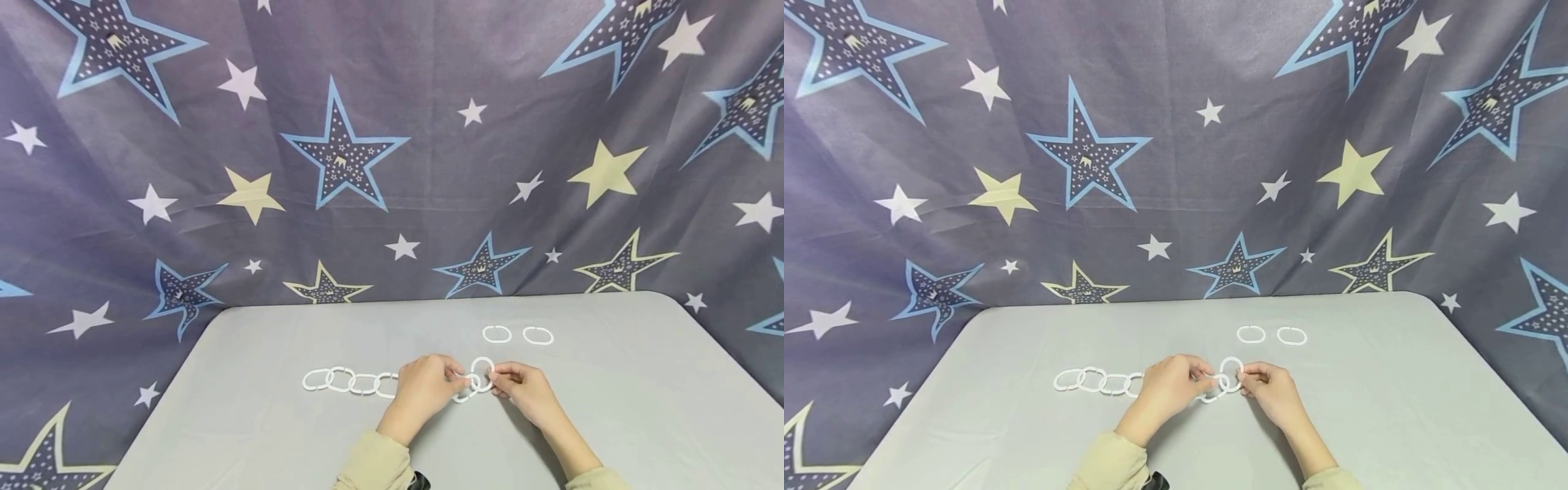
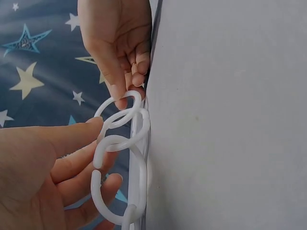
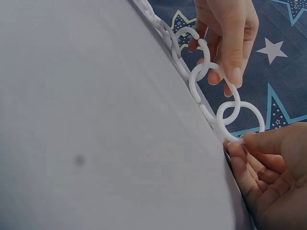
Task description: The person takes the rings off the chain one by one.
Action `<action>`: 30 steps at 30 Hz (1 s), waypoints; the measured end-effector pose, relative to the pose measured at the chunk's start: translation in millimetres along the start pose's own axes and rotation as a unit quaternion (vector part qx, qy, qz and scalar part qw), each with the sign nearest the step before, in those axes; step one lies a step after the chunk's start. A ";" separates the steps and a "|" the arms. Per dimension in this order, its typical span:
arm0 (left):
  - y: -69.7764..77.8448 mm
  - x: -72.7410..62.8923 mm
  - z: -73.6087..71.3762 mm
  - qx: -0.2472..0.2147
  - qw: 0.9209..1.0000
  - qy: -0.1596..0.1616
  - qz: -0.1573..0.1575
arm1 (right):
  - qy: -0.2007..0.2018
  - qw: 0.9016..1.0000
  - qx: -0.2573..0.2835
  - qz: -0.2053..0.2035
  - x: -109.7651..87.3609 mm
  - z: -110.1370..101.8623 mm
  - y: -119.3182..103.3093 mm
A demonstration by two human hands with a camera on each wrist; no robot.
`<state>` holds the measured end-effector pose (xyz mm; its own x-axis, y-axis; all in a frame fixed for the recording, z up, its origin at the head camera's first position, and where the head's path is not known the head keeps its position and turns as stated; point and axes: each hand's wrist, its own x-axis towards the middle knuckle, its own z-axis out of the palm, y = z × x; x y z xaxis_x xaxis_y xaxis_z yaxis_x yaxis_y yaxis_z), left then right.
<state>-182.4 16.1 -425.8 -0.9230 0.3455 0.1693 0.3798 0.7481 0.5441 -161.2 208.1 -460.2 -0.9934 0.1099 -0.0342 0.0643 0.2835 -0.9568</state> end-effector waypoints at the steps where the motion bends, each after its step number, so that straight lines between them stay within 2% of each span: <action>1: -0.1 0.3 0.0 -0.002 1.000 0.000 -0.001 | 0.001 1.000 -0.001 0.001 0.1 0.2 -0.5; 8: 0.8 0.4 0.8 0.003 1.000 0.017 0.001 | -0.003 1.000 -0.010 -0.007 -1.6 -0.7 -2.5; 12: 2.9 0.1 4.5 0.005 0.999 0.035 0.008 | -0.004 1.000 -0.016 -0.007 -2.1 -3.2 -2.2; 17: 4.7 -1.3 6.9 0.008 0.998 0.060 0.003 | -0.016 1.000 -0.017 -0.013 -2.5 -5.1 -0.6; 30: -2.1 -1.3 -7.8 0.026 0.997 0.077 0.000 | 0.004 1.000 -0.019 0.002 -6.0 1.6 -15.8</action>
<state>-182.4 9.7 -420.7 -0.9197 0.2582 0.2959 0.3796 0.7775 0.5013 -156.4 201.4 -445.4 -0.9922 0.1192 -0.0360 0.0726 0.3194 -0.9448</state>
